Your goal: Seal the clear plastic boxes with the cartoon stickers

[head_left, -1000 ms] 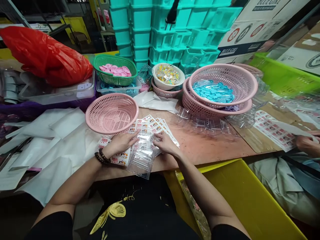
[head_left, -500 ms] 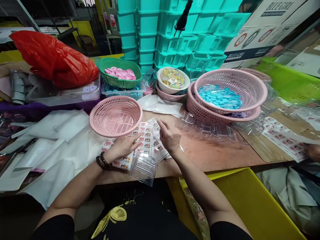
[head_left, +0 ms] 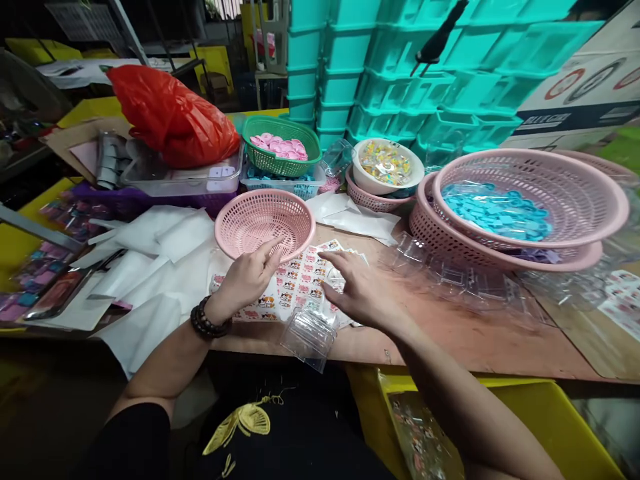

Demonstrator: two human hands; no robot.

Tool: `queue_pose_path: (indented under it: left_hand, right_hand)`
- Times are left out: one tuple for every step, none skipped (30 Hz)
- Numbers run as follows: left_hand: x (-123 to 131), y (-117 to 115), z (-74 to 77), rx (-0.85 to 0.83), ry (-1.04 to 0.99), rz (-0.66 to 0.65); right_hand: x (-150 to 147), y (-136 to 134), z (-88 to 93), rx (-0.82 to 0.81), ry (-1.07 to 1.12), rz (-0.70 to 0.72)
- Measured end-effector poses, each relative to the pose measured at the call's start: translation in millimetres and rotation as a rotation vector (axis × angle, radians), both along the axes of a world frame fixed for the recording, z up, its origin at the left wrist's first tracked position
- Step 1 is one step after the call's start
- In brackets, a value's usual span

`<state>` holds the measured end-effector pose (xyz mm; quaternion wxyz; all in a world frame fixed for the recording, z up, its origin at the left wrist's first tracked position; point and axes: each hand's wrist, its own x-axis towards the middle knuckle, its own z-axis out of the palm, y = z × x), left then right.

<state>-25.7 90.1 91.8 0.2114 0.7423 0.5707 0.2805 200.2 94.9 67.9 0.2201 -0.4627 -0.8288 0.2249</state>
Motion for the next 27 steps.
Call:
queue_pose_path:
  left_hand:
    - [1, -1, 4.5, 0.028, -0.017, 0.006]
    - [2, -3, 9.3, 0.049, -0.039, 0.01]
    - [-1, -6, 14.3, 0.071, -0.067, 0.016]
    - [-6, -9, 19.3, 0.107, -0.103, 0.03]
    - [-13, -13, 24.0, 0.164, -0.143, 0.059]
    - [-23, -17, 27.8, 0.237, -0.189, 0.102]
    - [-34, -21, 30.5, 0.315, -0.246, 0.153]
    - [-45, -26, 31.7, 0.369, -0.317, 0.195]
    - [-55, -31, 31.3, 0.358, -0.406, 0.204]
    - [-62, -34, 29.4, 0.272, -0.507, 0.174]
    - [-66, -37, 26.4, 0.134, -0.613, 0.121]
    - [-66, -39, 22.7, -0.027, -0.711, 0.06]
    - [-64, -40, 18.8, -0.171, -0.793, 0.011]
    - [-61, -39, 15.4, -0.268, -0.856, -0.013]
    - [-56, -38, 12.8, -0.313, -0.902, -0.017]
    - [-51, -37, 11.3, -0.326, -0.931, -0.015]
    - [-47, -36, 10.8, -0.325, -0.945, -0.019]
    - [-44, -35, 11.3, -0.32, -0.946, -0.032]
    - [-42, -35, 12.5, -0.308, -0.94, -0.046]
    - [-40, -35, 14.0, -0.292, -0.933, -0.061]
    - [-39, -35, 15.6, -0.269, -0.927, -0.073]
    - [-38, -36, 16.9, -0.244, -0.918, -0.085]
    - [-37, -36, 17.7, -0.229, -0.905, -0.099]
    - [-35, -37, 17.9, -0.219, -0.89, -0.108]
    - [-34, -37, 17.5, -0.213, -0.871, -0.113]
    - [-33, -37, 16.6, -0.208, -0.848, -0.117]
    - [-33, -37, 15.1, -0.201, -0.828, -0.118]
  right_hand:
    - [-13, -3, 6.2, -0.11, 0.193, 0.04]
    - [-28, -6, 10.5, -0.245, 0.369, 0.091]
    - [-42, -9, 13.3, -0.39, 0.512, 0.145]
    - [-55, -11, 15.1, -0.515, 0.632, 0.186]
    - [-64, -12, 16.5, -0.605, 0.732, 0.205]
    - [-70, -13, 18.0, -0.651, 0.822, 0.196]
    - [-72, -14, 19.7, -0.658, 0.903, 0.167]
    - [-71, -14, 21.9, -0.641, 0.972, 0.129]
    - [-67, -15, 24.4, -0.617, 1.024, 0.094]
    - [-63, -16, 27.0, -0.6, 1.052, 0.071]
    - [-57, -16, 29.8, -0.59, 1.057, 0.063]
    - [-52, -17, 32.9, -0.588, 1.044, 0.068]
    - [-47, -17, 36.3, -0.587, 1.01, 0.081]
    - [-42, -17, 40.1, -0.574, 0.957, 0.093]
    - [-37, -17, 44.5, -0.533, 0.898, 0.096]
    - [-33, -17, 49.2, -0.457, 0.834, 0.088]
    - [-31, -16, 54.1, -0.354, 0.766, 0.075]
    - [-29, -16, 58.7, -0.242, 0.693, 0.064]
    - [-29, -15, 62.6, -0.144, 0.62, 0.067]
    - [-31, -14, 65.6, -0.078, 0.557, 0.083]
    - [-33, -13, 67.5, -0.048, 0.512, 0.105]
    - [-37, -12, 68.5, -0.046, 0.488, 0.127]
    - [-40, -11, 68.7, -0.06, 0.483, 0.144]
    - [-44, -10, 68.4, -0.082, 0.488, 0.163]
    - [-46, -8, 68.1, -0.112, 0.495, 0.184]
    - [-48, -7, 67.8, -0.151, 0.498, 0.211]
    - [-50, -6, 67.8, -0.197, 0.503, 0.237]
